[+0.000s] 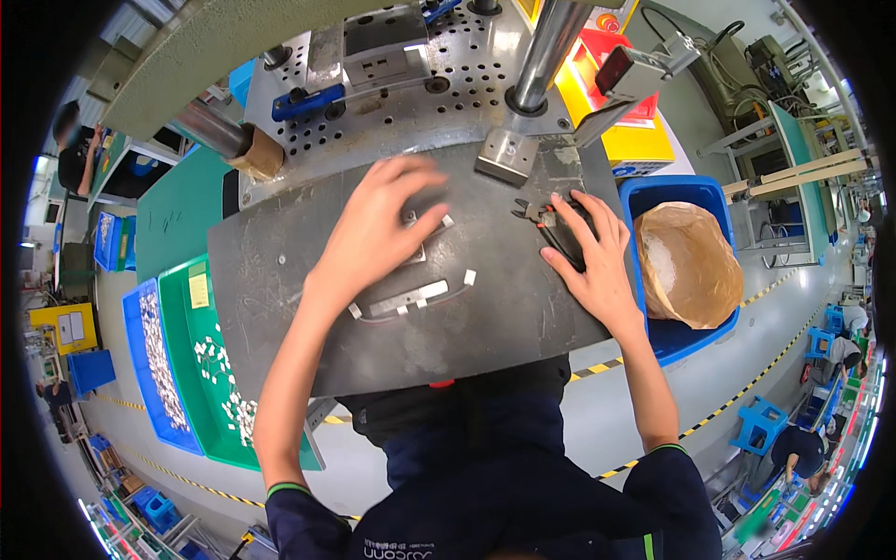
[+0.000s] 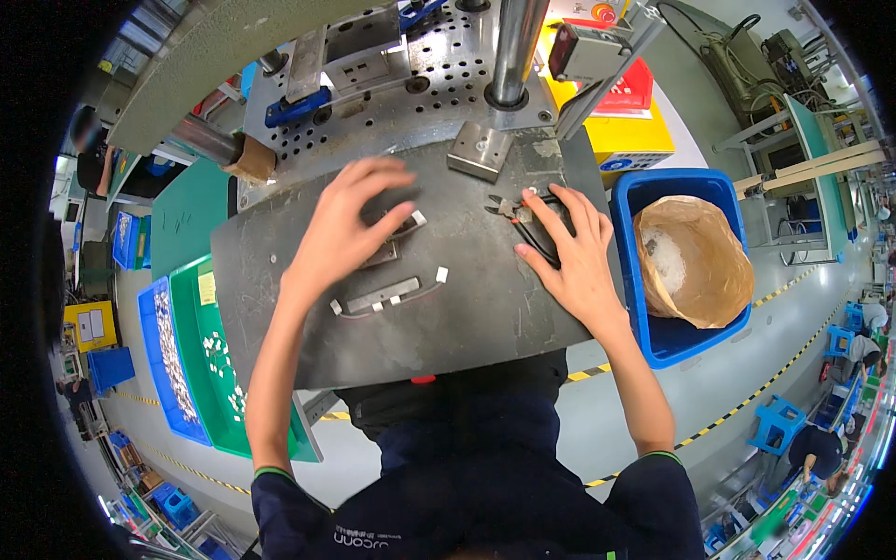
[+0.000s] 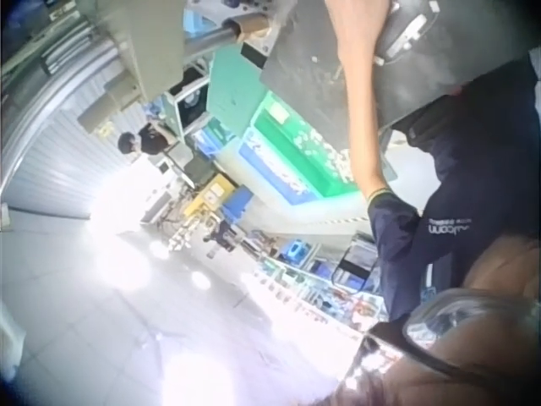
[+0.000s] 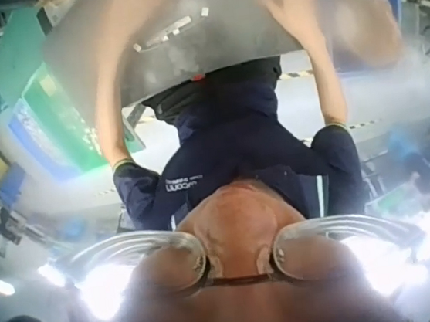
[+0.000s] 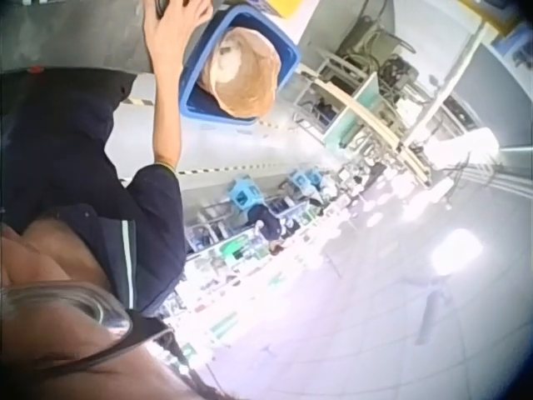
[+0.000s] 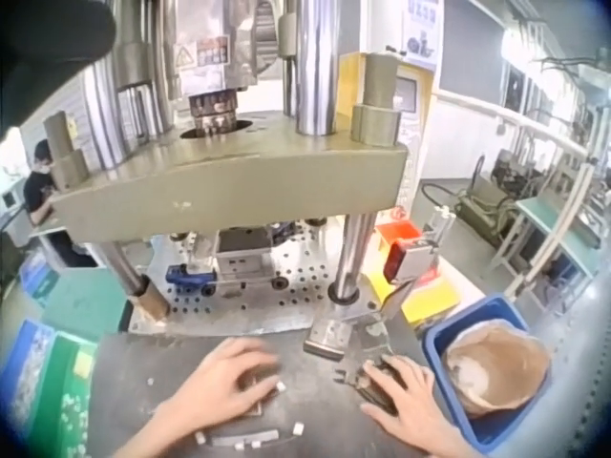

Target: The person picks up a metal bar and wires from a tray, aligns them in a mold, and activates a press. They then remove the assembly, trim the wires with shears, and place the finished component into a bin.

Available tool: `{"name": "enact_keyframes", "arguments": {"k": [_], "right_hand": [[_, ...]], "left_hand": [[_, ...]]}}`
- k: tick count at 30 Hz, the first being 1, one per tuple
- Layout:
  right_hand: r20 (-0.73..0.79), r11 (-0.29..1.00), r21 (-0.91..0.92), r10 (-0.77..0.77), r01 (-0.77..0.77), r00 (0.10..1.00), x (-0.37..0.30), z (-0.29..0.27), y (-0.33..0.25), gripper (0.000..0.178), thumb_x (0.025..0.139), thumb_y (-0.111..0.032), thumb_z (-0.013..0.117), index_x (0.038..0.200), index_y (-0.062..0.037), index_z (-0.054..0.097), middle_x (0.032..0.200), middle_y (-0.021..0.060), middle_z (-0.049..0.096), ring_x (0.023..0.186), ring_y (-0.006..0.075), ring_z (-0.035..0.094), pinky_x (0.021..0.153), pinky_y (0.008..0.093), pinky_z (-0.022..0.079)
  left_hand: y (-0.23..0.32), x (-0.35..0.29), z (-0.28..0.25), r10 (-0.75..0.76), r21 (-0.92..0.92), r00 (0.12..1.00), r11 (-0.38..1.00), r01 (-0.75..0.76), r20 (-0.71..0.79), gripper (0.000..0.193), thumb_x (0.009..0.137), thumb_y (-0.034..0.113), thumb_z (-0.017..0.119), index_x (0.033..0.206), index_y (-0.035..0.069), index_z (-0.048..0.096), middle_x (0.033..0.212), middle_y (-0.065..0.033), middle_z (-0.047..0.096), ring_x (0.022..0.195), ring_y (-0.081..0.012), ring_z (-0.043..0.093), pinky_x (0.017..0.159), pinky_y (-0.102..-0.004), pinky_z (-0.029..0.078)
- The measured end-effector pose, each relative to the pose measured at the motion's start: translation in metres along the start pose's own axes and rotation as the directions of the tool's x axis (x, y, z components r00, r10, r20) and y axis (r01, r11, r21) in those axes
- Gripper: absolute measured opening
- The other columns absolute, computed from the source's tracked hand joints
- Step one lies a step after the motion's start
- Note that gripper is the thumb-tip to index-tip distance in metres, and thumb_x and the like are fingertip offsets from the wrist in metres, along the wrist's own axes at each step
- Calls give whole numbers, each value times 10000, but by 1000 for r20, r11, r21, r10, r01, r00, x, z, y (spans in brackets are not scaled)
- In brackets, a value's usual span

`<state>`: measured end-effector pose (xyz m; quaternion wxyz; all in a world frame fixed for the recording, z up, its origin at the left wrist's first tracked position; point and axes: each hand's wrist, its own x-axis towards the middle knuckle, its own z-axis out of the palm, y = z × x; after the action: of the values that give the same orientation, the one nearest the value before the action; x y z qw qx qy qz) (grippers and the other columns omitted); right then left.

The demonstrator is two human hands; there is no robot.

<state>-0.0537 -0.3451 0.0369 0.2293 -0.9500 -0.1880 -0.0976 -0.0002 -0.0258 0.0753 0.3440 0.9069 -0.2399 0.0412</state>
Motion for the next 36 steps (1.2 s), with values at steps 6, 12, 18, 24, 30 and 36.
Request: {"name": "enact_keyframes", "arguments": {"k": [6, 12, 18, 24, 30, 36], "right_hand": [[-75, 994, -31, -112, 109, 991, -2, 7, 8, 401, 879, -243, 819, 1253, -163, 697, 1307, 111, 548, 1241, 316, 513, 1052, 478, 346], [-178, 930, 366, 94, -23, 980, -6, -18, 24, 196, 880, -86, 814, 879, 20, 649, 1130, 125, 583, 771, 211, 607, 695, 309, 509], [26, 958, 205, -211, 202, 977, 7, -39, 21, 291, 839, -114, 823, 676, 26, 627, 1323, 128, 631, 1171, 315, 573, 1005, 418, 420], [20, 954, 166, -256, 249, 967, 16, -29, 6, 288, 815, -126, 826, 661, 32, 641, 1300, 132, 636, 1188, 328, 554, 996, 431, 414], [108, 960, 57, -279, 274, 954, 15, -16, 11, 332, 864, -182, 799, 658, 30, 648, 1125, 107, 646, 881, 307, 647, 783, 416, 528], [251, 932, 360, -130, 32, 959, 18, -22, 18, 344, 950, -163, 744, 743, 77, 610, 930, 117, 599, 687, 235, 627, 631, 366, 498]], "left_hand": [[-9, 87, 47, 257, 49, 966, 965, -257, 2, 558, 785, 179, 812, 1305, 13, 696, 1338, -164, 652, 1283, -365, 575, 1141, -448, 445], [12, 85, 47, 50, 36, 989, 998, -56, 141, 637, 603, 179, 898, 1199, -1, 762, 1119, -136, 686, 1071, -343, 630, 1017, -431, 523], [41, 43, 52, 79, 84, 982, 992, -94, 173, 621, 605, 177, 905, 1186, 12, 763, 1054, -99, 651, 1047, -306, 608, 971, -419, 522], [46, 37, 56, 43, 42, 988, 998, -50, 151, 600, 608, 149, 914, 1169, -7, 770, 1045, -93, 651, 1045, -302, 605, 955, -412, 536], [46, 36, 59, 58, 35, 988, 997, -64, 145, 596, 609, 166, 918, 1162, 0, 770, 1038, -95, 648, 1044, -303, 606, 952, -414, 535], [49, 37, 60, 24, 62, 986, 997, -35, 168, 589, 626, 198, 909, 1159, 20, 731, 1069, -98, 619, 1073, -306, 597, 978, -413, 521]]}}
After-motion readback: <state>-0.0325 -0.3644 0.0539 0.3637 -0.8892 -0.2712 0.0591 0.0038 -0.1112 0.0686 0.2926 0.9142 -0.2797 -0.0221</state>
